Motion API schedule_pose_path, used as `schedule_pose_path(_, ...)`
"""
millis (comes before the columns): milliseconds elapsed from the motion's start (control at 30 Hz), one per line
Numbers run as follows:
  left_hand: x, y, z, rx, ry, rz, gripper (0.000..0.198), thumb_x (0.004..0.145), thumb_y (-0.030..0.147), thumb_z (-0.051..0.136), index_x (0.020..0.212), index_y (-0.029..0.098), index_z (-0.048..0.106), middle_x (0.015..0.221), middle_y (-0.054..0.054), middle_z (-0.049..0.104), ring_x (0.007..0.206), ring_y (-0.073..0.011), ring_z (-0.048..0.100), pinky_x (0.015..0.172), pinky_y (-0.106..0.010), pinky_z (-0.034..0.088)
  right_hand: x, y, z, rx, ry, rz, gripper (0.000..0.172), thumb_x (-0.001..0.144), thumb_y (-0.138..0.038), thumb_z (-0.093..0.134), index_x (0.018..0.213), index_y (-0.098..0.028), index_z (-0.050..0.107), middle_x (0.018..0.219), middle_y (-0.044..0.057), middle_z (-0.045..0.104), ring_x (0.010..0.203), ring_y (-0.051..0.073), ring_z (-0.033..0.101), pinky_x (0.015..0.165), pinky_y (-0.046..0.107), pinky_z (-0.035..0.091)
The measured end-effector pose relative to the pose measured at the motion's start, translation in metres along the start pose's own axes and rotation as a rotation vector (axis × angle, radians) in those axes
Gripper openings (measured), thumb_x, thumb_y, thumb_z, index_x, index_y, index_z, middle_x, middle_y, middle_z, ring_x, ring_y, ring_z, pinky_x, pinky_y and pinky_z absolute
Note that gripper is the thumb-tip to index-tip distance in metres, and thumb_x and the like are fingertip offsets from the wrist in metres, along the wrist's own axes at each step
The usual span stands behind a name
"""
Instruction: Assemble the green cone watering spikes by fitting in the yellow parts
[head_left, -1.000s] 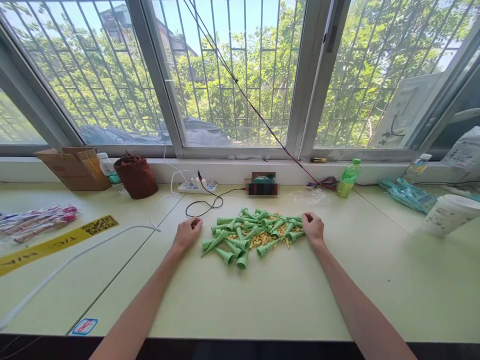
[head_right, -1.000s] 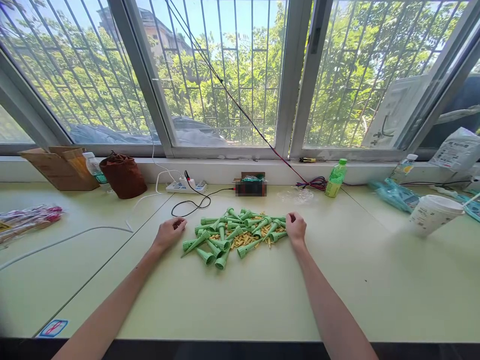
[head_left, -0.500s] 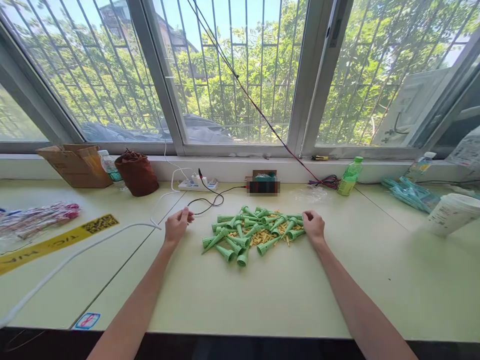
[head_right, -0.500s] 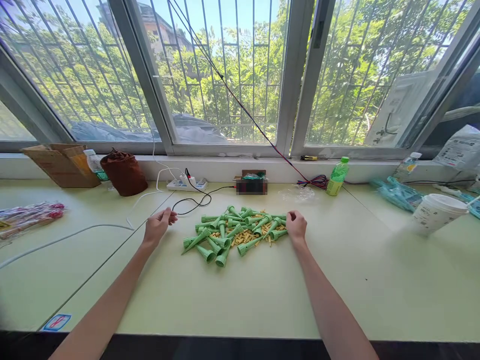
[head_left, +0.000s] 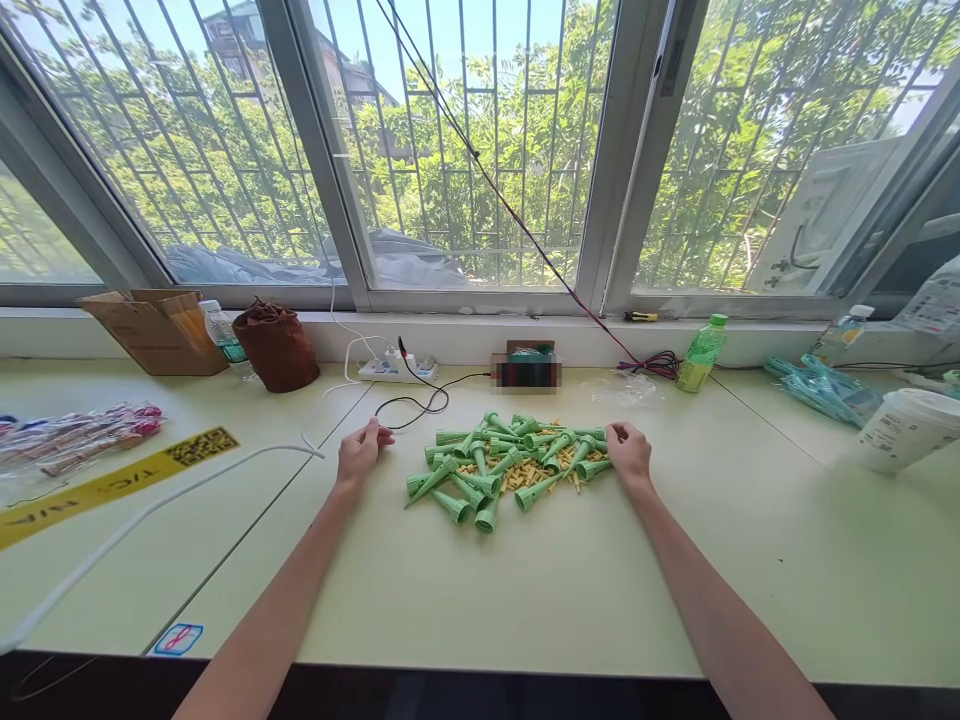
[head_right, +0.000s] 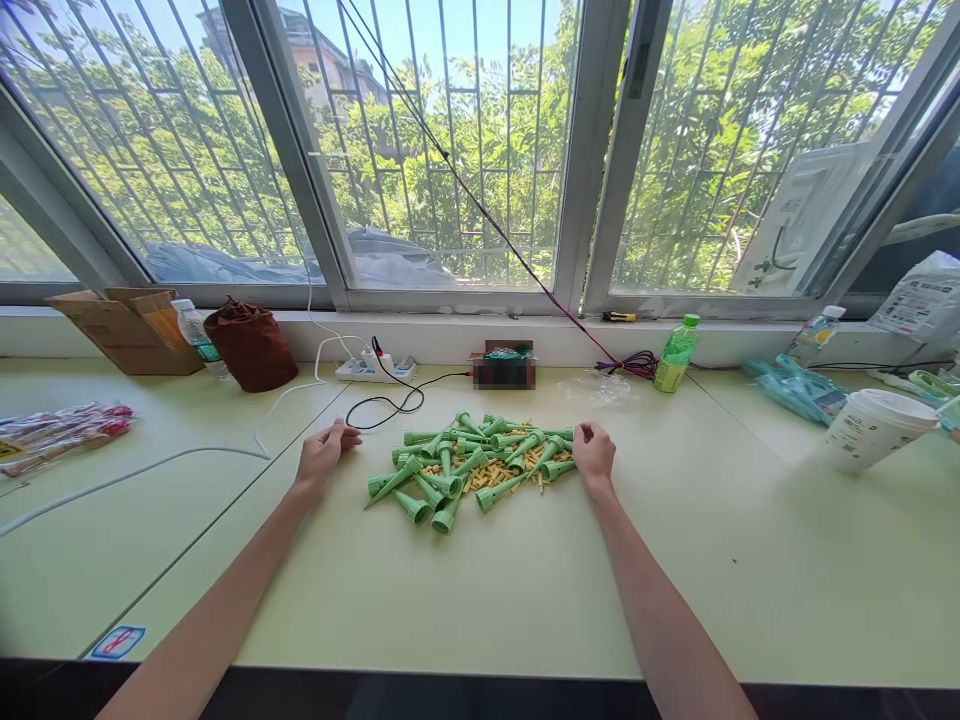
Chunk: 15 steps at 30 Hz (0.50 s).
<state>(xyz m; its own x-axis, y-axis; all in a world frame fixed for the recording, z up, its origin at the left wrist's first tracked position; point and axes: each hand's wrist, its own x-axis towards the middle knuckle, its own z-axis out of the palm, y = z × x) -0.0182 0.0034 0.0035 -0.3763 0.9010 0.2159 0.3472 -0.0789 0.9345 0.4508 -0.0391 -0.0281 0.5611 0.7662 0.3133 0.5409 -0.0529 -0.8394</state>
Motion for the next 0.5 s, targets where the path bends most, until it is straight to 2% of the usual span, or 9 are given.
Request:
schedule_pose_path(267, 0.0002, -0.0046, -0.0008, 0.075, -0.031, 0.016, 0.058, 0.078, 0.068, 0.051, 0.079, 0.013, 0.071, 0.073, -0.012, 0.073, 0.075, -0.0238, 0.069, 0.068, -0.031, 0.053, -0.0012, -0.002, 0.0007, 0.004, 0.007, -0.002, 0.029, 0.074, -0.037, 0.05, 0.078, -0.016, 0.069, 0.08, 0.012, 0.073, 0.076, 0.026, 0.066, 0.075, 0.036, 0.048)
schedule_pose_path(500, -0.0041, 0.002, 0.0001, 0.174, -0.034, 0.047, 0.054, 0.08, 0.064, 0.047, 0.078, 0.015, 0.07, 0.074, -0.01, 0.073, 0.076, -0.0238, 0.068, 0.07, -0.031, 0.051, -0.0008, -0.0017, 0.0003, -0.012, 0.005, -0.004, 0.03, 0.074, -0.037, 0.05, 0.079, -0.016, 0.07, 0.08, 0.012, 0.073, 0.075, 0.025, 0.065, 0.075, 0.035, 0.047)
